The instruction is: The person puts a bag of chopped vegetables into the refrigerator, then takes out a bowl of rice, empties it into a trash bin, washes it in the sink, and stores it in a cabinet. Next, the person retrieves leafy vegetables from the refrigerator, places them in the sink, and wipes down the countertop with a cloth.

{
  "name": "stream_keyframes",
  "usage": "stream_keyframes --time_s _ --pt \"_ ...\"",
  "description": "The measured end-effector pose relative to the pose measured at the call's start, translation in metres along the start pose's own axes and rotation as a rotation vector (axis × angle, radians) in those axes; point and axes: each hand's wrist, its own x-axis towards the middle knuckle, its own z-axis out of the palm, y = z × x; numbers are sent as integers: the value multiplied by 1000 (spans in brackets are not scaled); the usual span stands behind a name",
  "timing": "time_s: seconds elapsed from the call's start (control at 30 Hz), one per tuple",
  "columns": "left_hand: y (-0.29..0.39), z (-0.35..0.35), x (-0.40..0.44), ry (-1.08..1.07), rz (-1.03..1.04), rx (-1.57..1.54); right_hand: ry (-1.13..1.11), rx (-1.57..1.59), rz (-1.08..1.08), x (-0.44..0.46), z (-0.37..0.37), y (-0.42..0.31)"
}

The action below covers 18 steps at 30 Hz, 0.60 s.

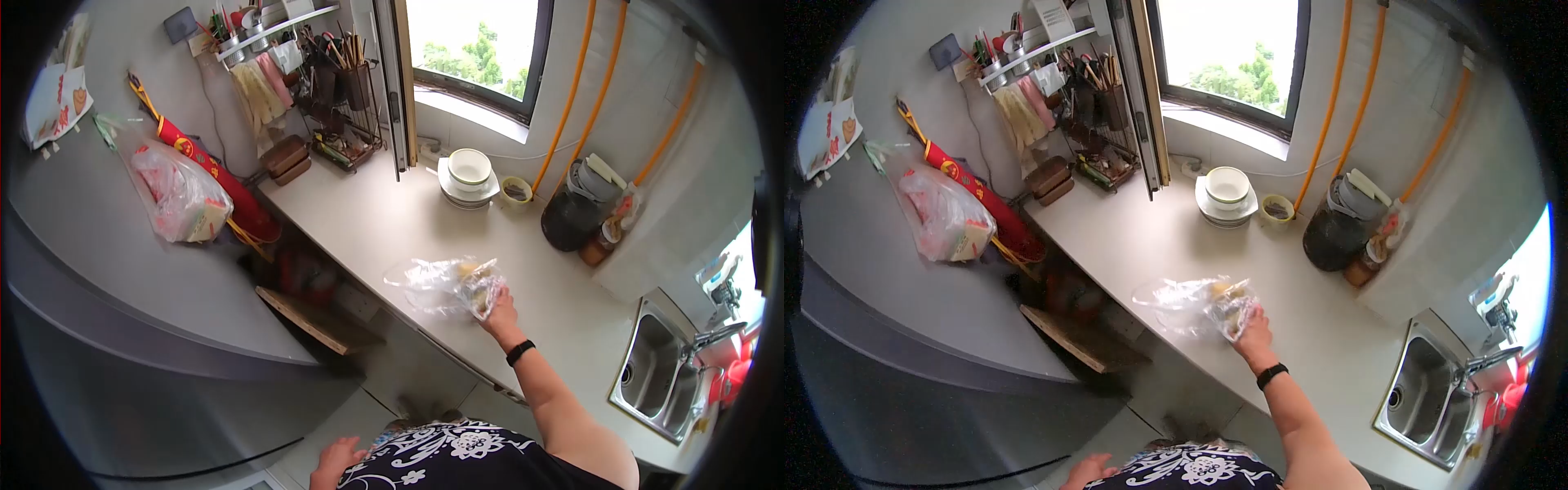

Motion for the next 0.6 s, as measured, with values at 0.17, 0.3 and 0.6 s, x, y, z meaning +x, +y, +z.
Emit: stream_keyframes --time_s 0.17,0.3,0.6 --pt "-45 15 28 5 -19 -7 6 9 138 40 19 -102" --pt "-49 -5 33 51 -23 -4 0 17 132 76 37 -161" --pt "-31 -39 15 181 -166 -64 -130 134 42 151 61 -240"
